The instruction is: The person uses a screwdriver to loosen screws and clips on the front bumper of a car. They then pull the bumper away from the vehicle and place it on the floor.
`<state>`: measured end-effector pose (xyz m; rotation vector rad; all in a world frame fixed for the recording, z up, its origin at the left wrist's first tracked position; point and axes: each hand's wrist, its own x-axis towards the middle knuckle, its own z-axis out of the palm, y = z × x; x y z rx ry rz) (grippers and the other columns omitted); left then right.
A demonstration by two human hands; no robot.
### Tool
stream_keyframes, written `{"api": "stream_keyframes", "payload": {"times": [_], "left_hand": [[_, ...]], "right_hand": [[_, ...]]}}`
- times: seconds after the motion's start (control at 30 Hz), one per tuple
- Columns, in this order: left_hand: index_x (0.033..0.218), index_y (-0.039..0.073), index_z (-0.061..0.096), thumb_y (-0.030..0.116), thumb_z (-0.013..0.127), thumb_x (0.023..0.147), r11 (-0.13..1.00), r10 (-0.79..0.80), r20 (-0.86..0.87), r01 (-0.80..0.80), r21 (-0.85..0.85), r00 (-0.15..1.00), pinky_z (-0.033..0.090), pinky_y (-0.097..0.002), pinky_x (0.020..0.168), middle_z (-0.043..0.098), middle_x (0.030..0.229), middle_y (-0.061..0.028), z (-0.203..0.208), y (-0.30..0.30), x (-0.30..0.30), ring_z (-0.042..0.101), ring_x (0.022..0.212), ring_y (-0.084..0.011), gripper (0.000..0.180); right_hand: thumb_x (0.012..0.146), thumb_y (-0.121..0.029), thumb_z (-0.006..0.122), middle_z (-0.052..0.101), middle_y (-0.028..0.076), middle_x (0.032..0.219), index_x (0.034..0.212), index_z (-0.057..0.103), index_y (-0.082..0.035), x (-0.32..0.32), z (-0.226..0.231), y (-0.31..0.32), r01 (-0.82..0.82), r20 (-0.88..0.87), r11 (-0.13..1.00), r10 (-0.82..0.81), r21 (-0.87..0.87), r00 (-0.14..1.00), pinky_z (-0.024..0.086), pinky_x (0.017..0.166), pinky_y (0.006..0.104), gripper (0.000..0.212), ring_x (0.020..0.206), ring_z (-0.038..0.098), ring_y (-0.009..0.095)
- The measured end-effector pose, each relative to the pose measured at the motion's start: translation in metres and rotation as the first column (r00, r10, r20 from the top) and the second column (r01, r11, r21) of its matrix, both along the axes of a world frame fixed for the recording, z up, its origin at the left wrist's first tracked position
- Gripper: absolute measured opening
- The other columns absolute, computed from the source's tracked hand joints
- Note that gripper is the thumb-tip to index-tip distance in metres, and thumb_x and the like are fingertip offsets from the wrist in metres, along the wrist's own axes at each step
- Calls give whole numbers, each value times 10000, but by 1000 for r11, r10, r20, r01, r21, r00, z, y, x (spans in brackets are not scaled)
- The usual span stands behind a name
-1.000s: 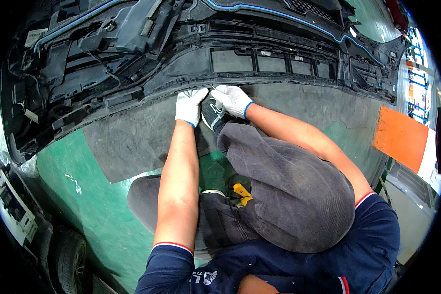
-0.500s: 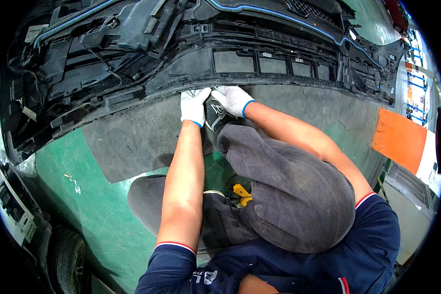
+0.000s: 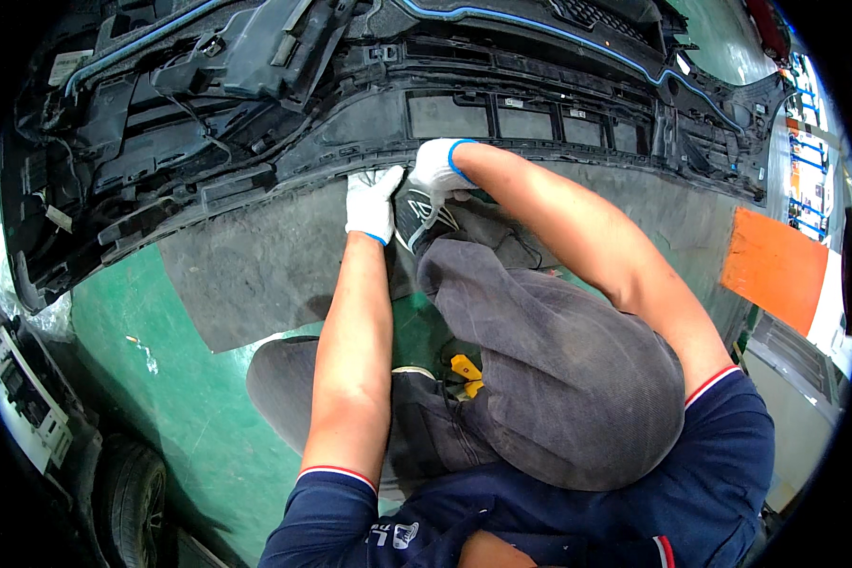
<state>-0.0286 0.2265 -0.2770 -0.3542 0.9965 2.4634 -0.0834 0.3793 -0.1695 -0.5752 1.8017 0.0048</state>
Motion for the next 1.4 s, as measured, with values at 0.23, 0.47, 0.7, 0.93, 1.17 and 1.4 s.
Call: {"api": "stream_keyframes", "payload": {"times": [0.23, 0.47, 0.7, 0.93, 1.17, 1.4], "left_hand": [[1372, 38, 528, -120, 688, 857, 999, -2, 56, 3, -33, 998, 525, -387, 1006, 656, 1308, -110, 2, -1, -2, 660, 1131, -232, 562], [1207, 30, 541, -189, 704, 815, 986, 61, 70, -71, 152, 996, 562, -363, 912, 657, 1065, -79, -6, 0, 0, 658, 954, -209, 478], [1393, -13, 461, -167, 643, 864, 973, 60, 55, -71, 221, 997, 525, -380, 1041, 620, 1280, -157, -22, 2, 3, 638, 1163, -271, 580], [1528, 35, 368, -161, 629, 861, 974, 152, 43, -157, 164, 987, 429, -389, 1158, 515, 1500, -135, -4, 12, 6, 528, 1362, -269, 742], [1456, 12, 430, -149, 667, 853, 968, 182, 16, -182, 174, 983, 474, -375, 1093, 555, 1448, -139, -3, 12, 7, 580, 1293, -247, 667], [1383, 27, 508, -163, 683, 832, 977, 131, -2, -129, 172, 991, 495, -371, 1063, 637, 1334, -107, 2, 4, 5, 622, 1225, -222, 608]], "right_hand": [[871, -226, 672, 747, 84, 703, 894, 750, -14, 23, 0, 13, 550, 55, 824, -548, -139, 835, 564, 643, 395, 227, 655, 714, 240], [1031, -275, 562, 696, 65, 833, 1329, 663, -57, 76, 53, 29, 975, 118, 160, -977, -152, 178, 552, 574, 328, 383, 658, 648, 144], [963, -265, 571, 730, 228, 1111, 1159, 746, -51, 60, 60, 10, 816, -254, 530, -842, -229, 476, 546, 943, 447, 339, 1065, 698, 410], [973, -230, 515, 732, 234, 1071, 1091, 747, -36, 58, 52, 4, 719, -303, 648, -759, -253, 577, 557, 917, 458, 325, 1005, 705, 420], [962, -199, 530, 726, 160, 789, 999, 727, 5, 26, 46, 0, 711, -181, 695, -717, -108, 673, 580, 592, 434, 286, 579, 687, 303], [1002, -229, 581, 708, 93, 821, 1243, 708, -27, 29, 64, 7, 852, -45, 517, -856, -78, 515, 525, 490, 341, 339, 531, 604, 184]]}}
